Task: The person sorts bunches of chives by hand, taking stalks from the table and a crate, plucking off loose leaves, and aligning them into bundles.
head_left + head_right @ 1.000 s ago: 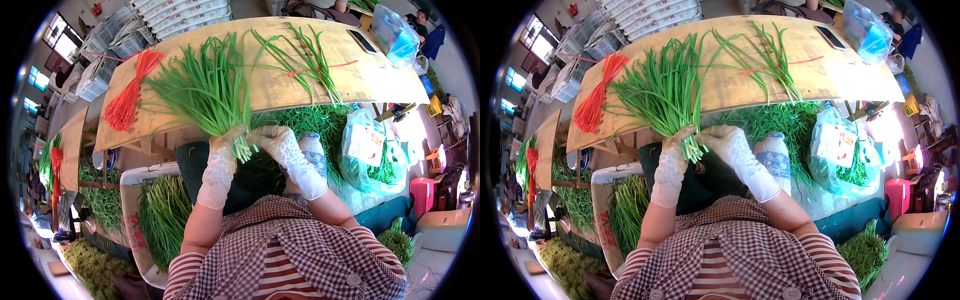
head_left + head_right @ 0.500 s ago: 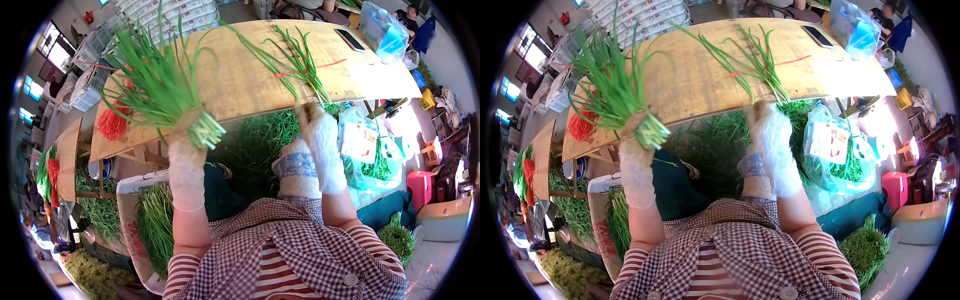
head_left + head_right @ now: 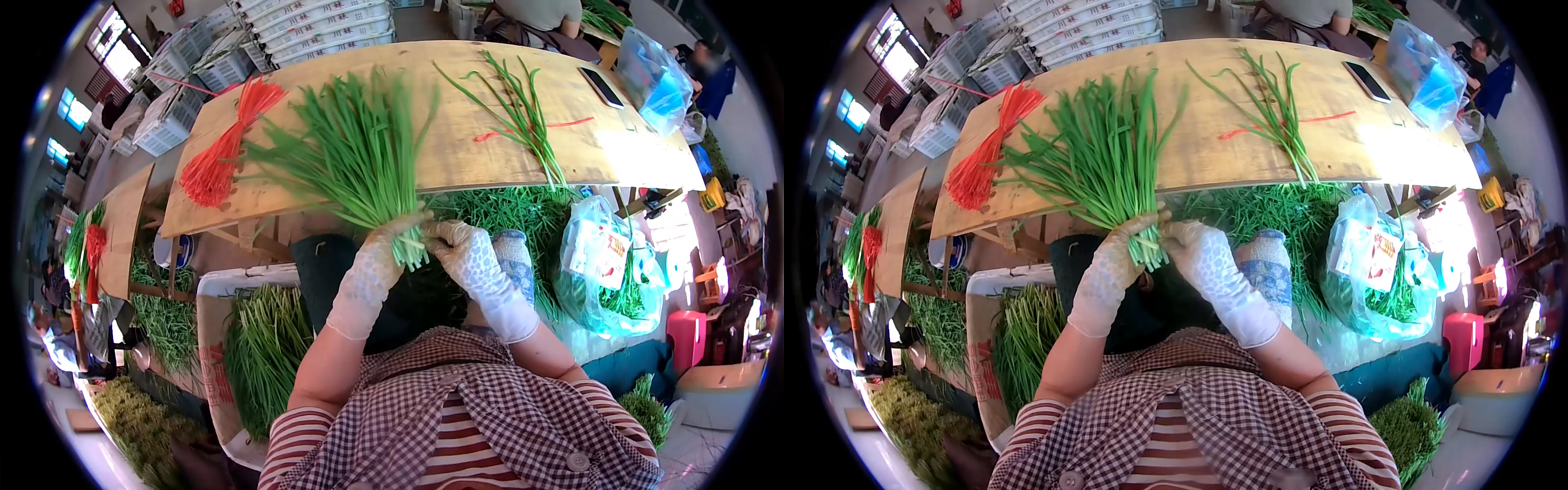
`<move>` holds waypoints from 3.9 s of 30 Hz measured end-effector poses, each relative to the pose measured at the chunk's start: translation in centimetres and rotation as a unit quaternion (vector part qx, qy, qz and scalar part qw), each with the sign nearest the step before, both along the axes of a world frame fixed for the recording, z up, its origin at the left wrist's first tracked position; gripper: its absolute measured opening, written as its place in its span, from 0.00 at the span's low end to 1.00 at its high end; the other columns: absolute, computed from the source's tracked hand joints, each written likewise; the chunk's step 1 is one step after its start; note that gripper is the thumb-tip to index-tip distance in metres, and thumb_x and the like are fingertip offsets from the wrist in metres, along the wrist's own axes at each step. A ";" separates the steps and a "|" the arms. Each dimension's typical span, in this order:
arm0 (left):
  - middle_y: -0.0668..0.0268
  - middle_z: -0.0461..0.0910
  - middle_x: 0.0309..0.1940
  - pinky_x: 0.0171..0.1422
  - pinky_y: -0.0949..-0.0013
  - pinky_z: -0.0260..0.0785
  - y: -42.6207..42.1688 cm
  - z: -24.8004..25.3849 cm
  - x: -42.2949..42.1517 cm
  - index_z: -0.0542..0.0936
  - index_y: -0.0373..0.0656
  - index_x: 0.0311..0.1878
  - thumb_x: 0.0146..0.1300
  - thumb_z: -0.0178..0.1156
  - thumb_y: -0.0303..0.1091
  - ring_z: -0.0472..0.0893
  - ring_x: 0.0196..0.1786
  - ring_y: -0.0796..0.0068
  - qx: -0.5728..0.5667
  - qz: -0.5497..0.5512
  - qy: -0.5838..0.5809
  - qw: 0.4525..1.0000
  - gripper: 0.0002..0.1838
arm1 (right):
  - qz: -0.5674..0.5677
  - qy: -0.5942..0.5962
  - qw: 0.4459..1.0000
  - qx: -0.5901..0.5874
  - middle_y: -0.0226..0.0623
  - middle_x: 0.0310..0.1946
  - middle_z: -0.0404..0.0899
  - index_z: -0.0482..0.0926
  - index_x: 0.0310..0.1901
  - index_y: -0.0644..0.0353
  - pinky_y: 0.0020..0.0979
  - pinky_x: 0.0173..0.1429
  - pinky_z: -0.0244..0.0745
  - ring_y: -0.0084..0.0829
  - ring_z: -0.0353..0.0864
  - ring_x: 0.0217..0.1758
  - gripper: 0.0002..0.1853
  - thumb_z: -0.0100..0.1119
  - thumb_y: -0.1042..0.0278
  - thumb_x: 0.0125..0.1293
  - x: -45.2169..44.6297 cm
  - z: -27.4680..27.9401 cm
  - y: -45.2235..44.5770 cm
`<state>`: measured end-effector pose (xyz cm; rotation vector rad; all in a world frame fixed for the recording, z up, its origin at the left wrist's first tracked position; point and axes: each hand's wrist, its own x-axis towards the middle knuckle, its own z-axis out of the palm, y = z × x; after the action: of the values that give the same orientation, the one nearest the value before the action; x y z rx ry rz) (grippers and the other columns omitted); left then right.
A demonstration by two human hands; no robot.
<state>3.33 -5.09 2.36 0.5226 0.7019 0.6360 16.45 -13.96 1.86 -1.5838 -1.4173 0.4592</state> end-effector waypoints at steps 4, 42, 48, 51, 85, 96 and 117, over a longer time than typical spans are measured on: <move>0.56 0.80 0.45 0.50 0.70 0.77 0.0 -0.5 -0.8 0.70 0.34 0.60 0.59 0.64 0.25 0.82 0.48 0.66 0.165 0.031 0.079 0.983 0.26 | -0.009 0.008 0.994 -0.110 0.53 0.42 0.83 0.81 0.45 0.67 0.39 0.50 0.78 0.51 0.83 0.45 0.20 0.66 0.58 0.59 1.9 3.5 0.3; 0.57 0.80 0.36 0.48 0.59 0.77 15.3 12.8 2.1 0.73 0.37 0.53 0.60 0.62 0.29 0.81 0.41 0.61 0.287 0.145 -0.086 0.943 0.19 | 0.121 0.098 0.986 0.059 0.48 0.56 0.77 0.66 0.65 0.70 0.31 0.66 0.67 0.35 0.75 0.61 0.33 0.62 0.55 0.65 7.5 14.7 13.4; 0.59 0.78 0.35 0.44 0.60 0.77 11.4 10.7 1.0 0.73 0.40 0.53 0.61 0.61 0.26 0.80 0.38 0.65 0.227 0.094 -0.207 0.947 0.17 | 0.231 0.172 0.947 -0.145 0.36 0.60 0.73 0.61 0.69 0.64 0.29 0.68 0.62 0.24 0.68 0.63 0.37 0.57 0.46 0.68 7.2 11.7 7.6; 0.62 0.80 0.33 0.40 0.66 0.76 9.8 9.8 1.5 0.76 0.38 0.48 0.60 0.62 0.25 0.81 0.37 0.68 0.212 0.138 -0.170 0.952 0.13 | 0.341 0.246 0.902 -0.100 0.35 0.62 0.70 0.57 0.71 0.64 0.29 0.68 0.62 0.24 0.66 0.65 0.41 0.59 0.44 0.66 4.7 9.0 6.0; 0.60 0.77 0.56 0.58 0.65 0.73 -1.0 0.5 -11.1 0.73 0.41 0.62 0.46 0.76 0.39 0.77 0.54 0.68 0.544 -0.104 0.365 0.748 0.38 | -0.126 -0.033 0.988 -0.084 0.26 0.29 0.76 0.76 0.45 0.62 0.21 0.30 0.69 0.16 0.72 0.28 0.20 0.72 0.72 0.49 19.5 27.2 -14.8; 0.55 0.71 0.63 0.63 0.62 0.70 -7.0 -3.5 -2.3 0.68 0.41 0.67 0.52 0.73 0.40 0.76 0.60 0.60 0.591 -0.256 0.324 0.693 0.39 | -0.110 -0.140 0.962 -0.207 0.34 0.23 0.82 0.85 0.31 0.62 0.30 0.32 0.74 0.25 0.78 0.24 0.16 0.73 0.56 0.52 28.9 5.4 3.7; 0.56 0.79 0.54 0.59 0.64 0.73 -7.4 -6.2 -3.3 0.72 0.37 0.63 0.56 0.70 0.33 0.80 0.54 0.65 0.470 -0.229 0.312 0.794 0.31 | -0.163 -0.206 0.932 -0.252 0.58 0.56 0.75 0.53 0.69 0.73 0.36 0.64 0.70 0.47 0.76 0.60 0.58 0.76 0.49 0.45 21.6 7.6 3.4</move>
<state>0.05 -12.44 -3.83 1.8414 0.7957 0.2945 38.00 -10.52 9.50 -2.3989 -1.3590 0.3126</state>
